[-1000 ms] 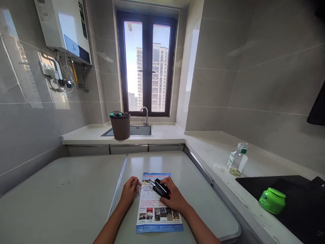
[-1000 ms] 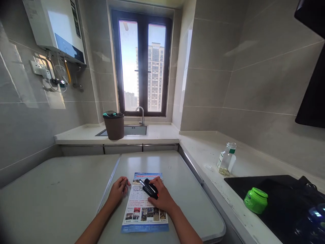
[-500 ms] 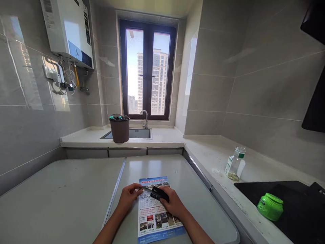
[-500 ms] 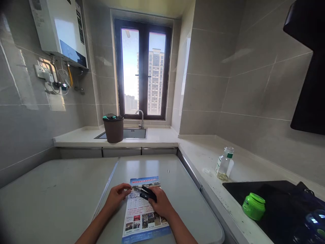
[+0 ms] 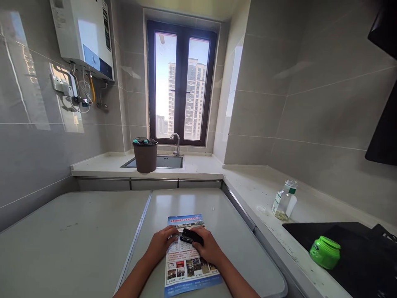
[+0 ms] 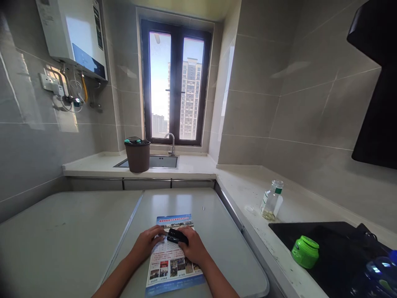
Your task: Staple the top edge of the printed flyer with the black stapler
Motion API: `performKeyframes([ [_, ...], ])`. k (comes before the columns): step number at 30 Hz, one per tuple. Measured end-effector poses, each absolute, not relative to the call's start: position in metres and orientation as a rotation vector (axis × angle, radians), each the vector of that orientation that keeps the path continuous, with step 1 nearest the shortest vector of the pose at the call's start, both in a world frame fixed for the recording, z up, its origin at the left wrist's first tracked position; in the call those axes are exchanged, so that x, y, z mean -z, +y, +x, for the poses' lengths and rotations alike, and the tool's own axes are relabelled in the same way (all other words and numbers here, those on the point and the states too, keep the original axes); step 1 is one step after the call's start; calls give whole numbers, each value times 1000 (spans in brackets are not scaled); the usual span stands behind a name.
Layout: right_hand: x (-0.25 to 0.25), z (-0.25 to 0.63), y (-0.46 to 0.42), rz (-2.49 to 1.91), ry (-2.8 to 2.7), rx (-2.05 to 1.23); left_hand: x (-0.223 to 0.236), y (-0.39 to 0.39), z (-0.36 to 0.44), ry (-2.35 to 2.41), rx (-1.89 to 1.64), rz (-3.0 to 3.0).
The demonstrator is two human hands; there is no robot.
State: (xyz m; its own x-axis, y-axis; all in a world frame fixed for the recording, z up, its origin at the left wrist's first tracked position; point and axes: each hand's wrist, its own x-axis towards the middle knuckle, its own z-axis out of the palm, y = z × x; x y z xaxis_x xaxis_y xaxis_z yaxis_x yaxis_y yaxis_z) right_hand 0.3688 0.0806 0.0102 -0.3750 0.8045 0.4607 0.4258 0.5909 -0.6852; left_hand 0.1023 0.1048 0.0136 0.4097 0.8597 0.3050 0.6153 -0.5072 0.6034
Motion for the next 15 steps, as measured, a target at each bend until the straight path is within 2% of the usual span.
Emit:
performKeyframes([
  [15,-9,370,77,-986,-2069,-531,-12,105,105,1348,-766,2332],
])
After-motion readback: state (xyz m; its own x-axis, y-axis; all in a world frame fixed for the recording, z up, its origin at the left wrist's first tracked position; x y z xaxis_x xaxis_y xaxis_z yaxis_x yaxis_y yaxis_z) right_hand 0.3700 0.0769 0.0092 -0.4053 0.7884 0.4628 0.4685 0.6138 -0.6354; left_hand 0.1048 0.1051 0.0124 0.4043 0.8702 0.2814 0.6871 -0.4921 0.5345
